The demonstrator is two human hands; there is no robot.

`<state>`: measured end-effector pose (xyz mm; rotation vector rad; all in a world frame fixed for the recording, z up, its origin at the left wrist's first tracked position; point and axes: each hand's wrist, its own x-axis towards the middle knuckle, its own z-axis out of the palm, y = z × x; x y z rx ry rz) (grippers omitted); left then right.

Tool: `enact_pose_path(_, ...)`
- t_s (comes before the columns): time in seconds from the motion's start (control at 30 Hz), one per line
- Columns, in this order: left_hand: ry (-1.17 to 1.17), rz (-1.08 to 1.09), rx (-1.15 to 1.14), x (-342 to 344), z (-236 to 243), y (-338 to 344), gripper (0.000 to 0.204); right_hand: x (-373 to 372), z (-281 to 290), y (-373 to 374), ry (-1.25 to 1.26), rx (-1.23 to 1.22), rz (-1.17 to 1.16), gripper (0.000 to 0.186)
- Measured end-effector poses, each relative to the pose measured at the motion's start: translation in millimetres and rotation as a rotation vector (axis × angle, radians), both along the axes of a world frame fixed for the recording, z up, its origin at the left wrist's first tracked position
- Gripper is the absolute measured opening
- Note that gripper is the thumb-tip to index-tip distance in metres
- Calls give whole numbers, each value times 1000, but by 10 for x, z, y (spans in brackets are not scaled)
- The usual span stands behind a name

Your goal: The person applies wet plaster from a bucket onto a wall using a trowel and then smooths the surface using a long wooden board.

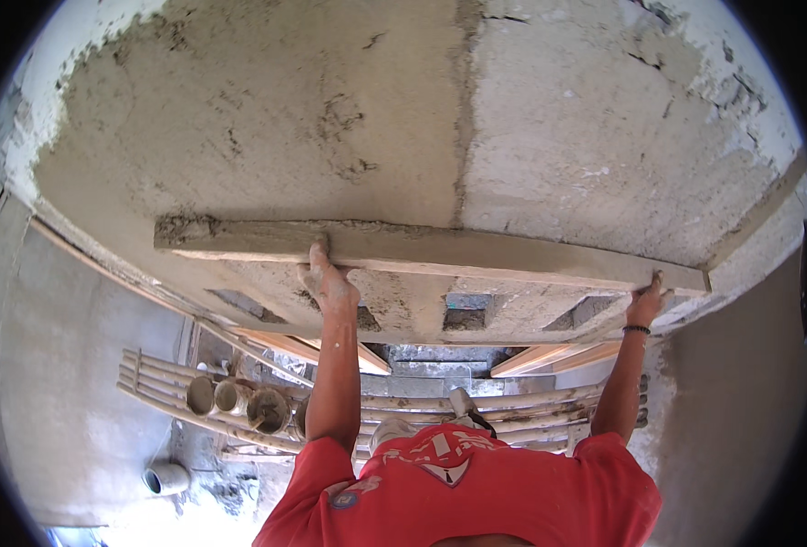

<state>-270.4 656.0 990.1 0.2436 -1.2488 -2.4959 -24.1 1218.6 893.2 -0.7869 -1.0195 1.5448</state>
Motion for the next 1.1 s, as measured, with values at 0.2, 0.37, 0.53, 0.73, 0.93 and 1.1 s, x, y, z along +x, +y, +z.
enact_pose_path(0.2, -10, -2, 0, 15, 4, 10, 42, 218, 137, -441, -61, 197, 120, 89)
enact_pose_path(0.37, 57, 21, -25, 43, 13, 43, 45, 240, 120, -335, -643, 833, -110, 79)
enact_pose_path(0.53, 98, -1, 7, 106, 50, 68, 44, 331, 97, -99, -1395, 872, -420, 59)
enact_pose_path(0.73, 183, 10, 83, 26, 250, 85, 38, 316, 799, -242, -1107, 1314, -722, 47)
enact_pose_path(0.93, 272, -54, 41, -33, 1028, -178, 38, 213, 1712, -423, -887, 1472, -661, 59)
enact_pose_path(1.1, 255, 40, 11, -156, 1715, -410, 45, 64, 2154, -388, -761, 1560, -671, 62)
